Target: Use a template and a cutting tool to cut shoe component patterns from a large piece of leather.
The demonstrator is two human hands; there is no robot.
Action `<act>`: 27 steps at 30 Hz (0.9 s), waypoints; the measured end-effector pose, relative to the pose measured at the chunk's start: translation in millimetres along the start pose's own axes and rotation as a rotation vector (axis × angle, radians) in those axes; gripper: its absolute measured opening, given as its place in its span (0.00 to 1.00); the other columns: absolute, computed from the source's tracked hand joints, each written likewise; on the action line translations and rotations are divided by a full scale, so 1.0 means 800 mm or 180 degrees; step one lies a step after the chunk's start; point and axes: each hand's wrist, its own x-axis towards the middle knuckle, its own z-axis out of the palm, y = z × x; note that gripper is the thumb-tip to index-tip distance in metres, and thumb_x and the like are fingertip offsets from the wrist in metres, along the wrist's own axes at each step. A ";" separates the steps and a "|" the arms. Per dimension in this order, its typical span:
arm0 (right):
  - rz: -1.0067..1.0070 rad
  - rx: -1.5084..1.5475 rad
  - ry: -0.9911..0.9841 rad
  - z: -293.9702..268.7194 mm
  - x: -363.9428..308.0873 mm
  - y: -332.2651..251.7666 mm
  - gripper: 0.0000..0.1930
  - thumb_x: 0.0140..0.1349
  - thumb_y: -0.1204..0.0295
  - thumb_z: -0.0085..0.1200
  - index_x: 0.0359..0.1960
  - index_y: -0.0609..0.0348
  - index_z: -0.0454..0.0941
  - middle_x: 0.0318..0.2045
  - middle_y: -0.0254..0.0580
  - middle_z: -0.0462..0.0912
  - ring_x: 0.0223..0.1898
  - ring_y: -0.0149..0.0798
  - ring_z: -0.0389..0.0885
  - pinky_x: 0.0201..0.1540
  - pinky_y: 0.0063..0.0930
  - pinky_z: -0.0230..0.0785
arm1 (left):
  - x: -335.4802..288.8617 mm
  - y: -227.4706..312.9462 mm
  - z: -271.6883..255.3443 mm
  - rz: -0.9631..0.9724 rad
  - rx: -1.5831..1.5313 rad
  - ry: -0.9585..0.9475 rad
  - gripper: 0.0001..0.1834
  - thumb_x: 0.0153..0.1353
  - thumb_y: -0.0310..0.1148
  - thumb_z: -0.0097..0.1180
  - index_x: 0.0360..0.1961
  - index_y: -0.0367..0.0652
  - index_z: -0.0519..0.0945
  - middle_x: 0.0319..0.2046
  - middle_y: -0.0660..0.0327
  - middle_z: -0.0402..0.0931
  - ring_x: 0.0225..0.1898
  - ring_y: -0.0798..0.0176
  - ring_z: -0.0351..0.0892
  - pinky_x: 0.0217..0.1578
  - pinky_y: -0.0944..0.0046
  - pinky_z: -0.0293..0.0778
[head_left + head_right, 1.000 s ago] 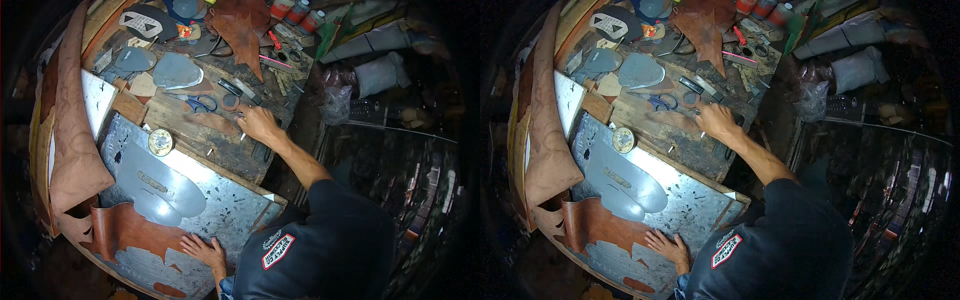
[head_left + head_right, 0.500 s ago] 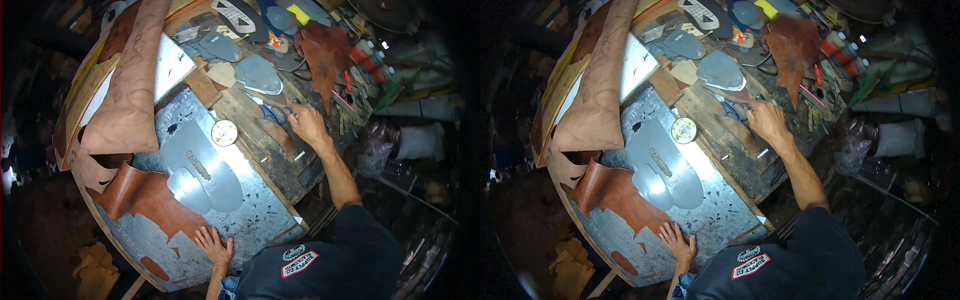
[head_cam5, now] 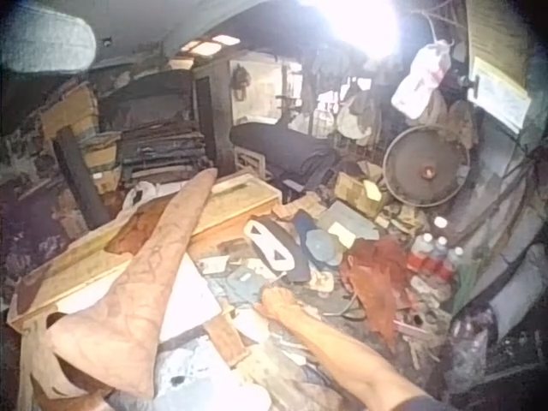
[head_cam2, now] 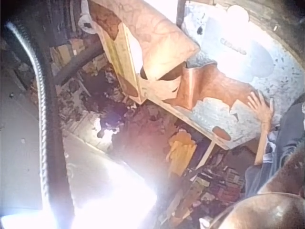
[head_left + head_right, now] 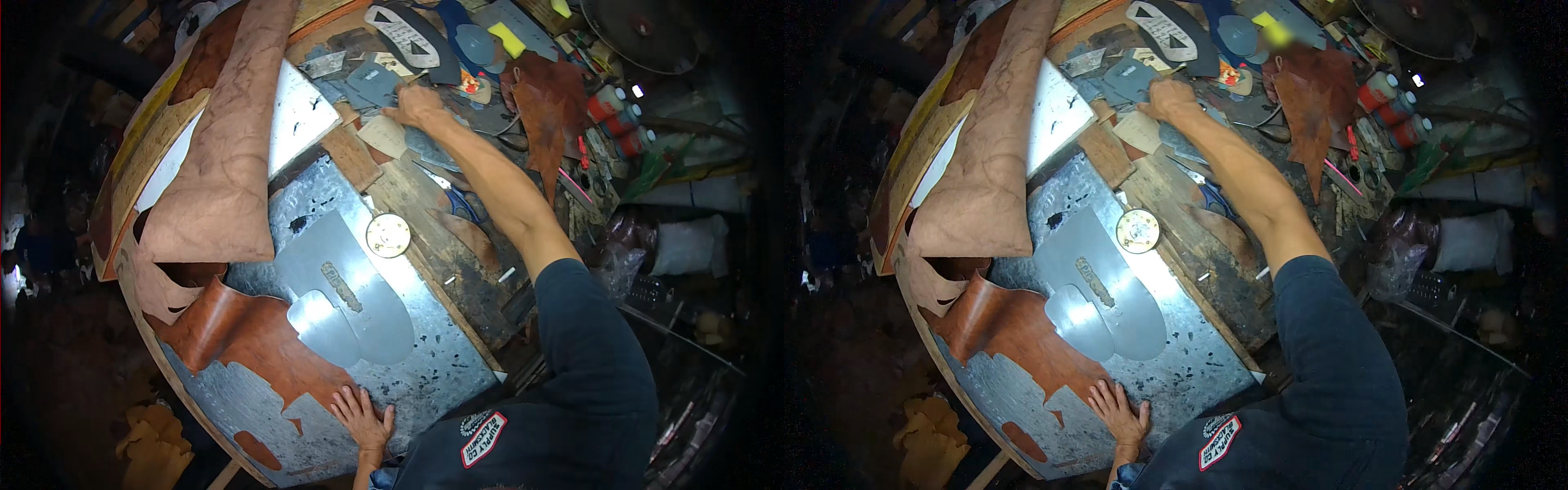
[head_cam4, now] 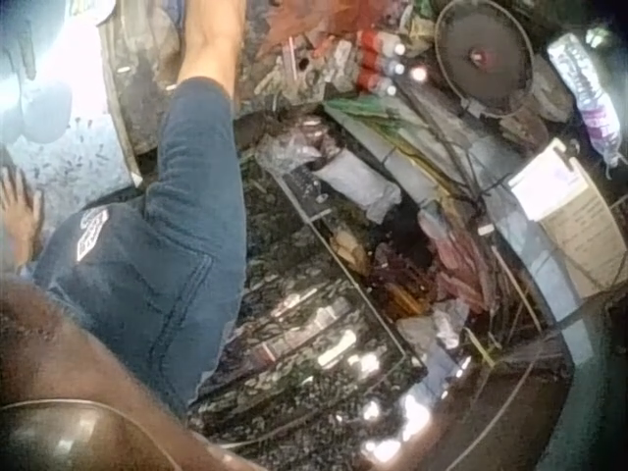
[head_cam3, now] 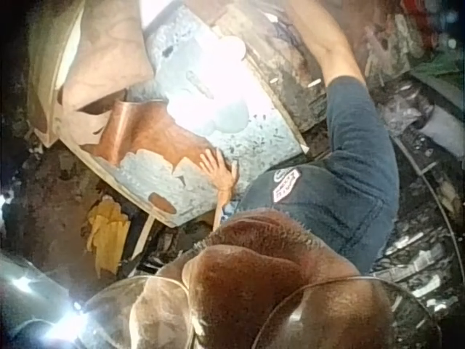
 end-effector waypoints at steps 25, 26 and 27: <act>0.0755 0.4335 0.1633 -0.055 -0.009 0.071 0.16 0.63 0.70 0.55 0.49 0.65 0.73 0.19 0.34 0.72 0.15 0.27 0.70 0.14 0.23 0.62 | -0.004 0.000 -0.006 -0.0057 -0.0034 -0.0133 0.44 0.62 0.62 0.47 0.73 0.55 0.50 0.73 0.45 0.44 0.72 0.31 0.39 0.66 0.28 0.37; 0.0642 0.3913 0.1963 -0.058 -0.012 0.075 0.14 0.63 0.70 0.54 0.47 0.66 0.74 0.20 0.36 0.75 0.15 0.28 0.72 0.14 0.23 0.63 | -0.004 0.000 -0.006 -0.0049 -0.0043 -0.0143 0.44 0.62 0.62 0.47 0.73 0.55 0.50 0.73 0.45 0.44 0.72 0.31 0.39 0.66 0.28 0.37; 0.0527 0.3485 0.2281 -0.061 -0.014 0.079 0.14 0.62 0.71 0.53 0.45 0.67 0.76 0.21 0.37 0.77 0.15 0.28 0.73 0.14 0.24 0.64 | -0.004 -0.002 -0.006 -0.0063 -0.0024 -0.0148 0.44 0.62 0.62 0.46 0.74 0.55 0.49 0.73 0.45 0.43 0.72 0.32 0.39 0.66 0.28 0.37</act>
